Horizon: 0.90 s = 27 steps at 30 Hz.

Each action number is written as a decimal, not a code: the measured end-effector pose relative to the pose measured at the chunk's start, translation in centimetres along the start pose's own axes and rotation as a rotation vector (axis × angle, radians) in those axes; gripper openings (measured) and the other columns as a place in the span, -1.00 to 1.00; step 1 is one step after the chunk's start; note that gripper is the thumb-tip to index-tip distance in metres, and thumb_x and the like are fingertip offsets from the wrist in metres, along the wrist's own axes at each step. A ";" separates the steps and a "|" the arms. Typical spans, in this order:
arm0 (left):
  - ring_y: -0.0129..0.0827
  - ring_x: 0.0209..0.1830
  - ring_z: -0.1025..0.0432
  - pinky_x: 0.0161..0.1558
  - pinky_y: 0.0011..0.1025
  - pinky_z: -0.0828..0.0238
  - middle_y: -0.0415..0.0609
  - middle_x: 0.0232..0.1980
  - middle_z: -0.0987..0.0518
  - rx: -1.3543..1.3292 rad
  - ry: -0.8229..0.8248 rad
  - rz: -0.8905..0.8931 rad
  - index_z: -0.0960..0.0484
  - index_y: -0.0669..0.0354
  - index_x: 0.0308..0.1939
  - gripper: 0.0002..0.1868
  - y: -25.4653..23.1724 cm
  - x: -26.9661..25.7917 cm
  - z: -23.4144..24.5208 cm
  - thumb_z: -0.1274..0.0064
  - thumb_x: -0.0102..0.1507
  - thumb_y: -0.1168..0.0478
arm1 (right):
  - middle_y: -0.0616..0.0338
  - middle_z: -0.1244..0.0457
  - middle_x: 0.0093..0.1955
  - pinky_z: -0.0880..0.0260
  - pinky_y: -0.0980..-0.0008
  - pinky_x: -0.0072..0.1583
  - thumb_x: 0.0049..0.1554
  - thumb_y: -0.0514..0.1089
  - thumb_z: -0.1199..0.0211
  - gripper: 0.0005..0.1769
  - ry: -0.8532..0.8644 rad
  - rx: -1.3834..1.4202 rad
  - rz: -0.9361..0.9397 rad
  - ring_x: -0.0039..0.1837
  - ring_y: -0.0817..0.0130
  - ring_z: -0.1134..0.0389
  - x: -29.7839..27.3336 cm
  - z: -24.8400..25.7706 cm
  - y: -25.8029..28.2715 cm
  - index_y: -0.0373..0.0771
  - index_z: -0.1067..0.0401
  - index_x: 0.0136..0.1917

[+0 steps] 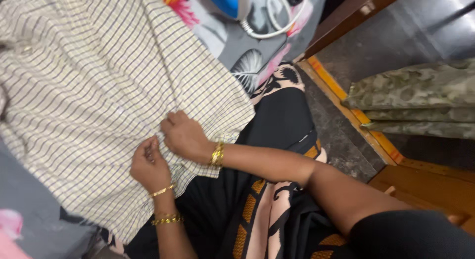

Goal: The person buttons a yellow and white checkered shirt laid on a bed, then uses a blue and white iron to press the shirt's front and sleeves. The person smooths the fabric with their hands before and during ironing.

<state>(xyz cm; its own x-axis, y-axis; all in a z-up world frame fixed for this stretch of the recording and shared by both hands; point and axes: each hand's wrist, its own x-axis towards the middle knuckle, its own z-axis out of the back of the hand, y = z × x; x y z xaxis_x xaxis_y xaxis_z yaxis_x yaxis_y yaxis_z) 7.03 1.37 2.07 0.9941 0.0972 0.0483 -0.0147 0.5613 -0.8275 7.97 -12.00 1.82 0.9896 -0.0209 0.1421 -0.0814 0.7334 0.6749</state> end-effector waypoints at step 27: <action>-0.63 -0.32 -0.52 -0.28 -0.64 -0.45 -0.12 -0.20 -0.72 -0.296 -0.001 0.236 -0.70 0.29 -0.04 -0.82 1.2 -0.2 -0.9 -0.12 0.35 0.26 | 0.25 -0.41 -0.23 -0.40 0.61 -0.15 0.11 -0.23 -0.38 -0.82 0.210 0.625 -0.189 -0.21 0.62 -0.36 0.1 1.7 -0.9 -0.34 -0.59 -0.01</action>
<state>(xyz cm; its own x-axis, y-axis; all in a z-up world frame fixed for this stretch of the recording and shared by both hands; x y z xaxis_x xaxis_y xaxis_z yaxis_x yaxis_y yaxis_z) 6.94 1.26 0.53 0.9669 0.1968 -0.1627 -0.2116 0.2611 -0.9418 7.96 -13.83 2.44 0.9904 0.0684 -0.1199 0.1042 0.1991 0.9744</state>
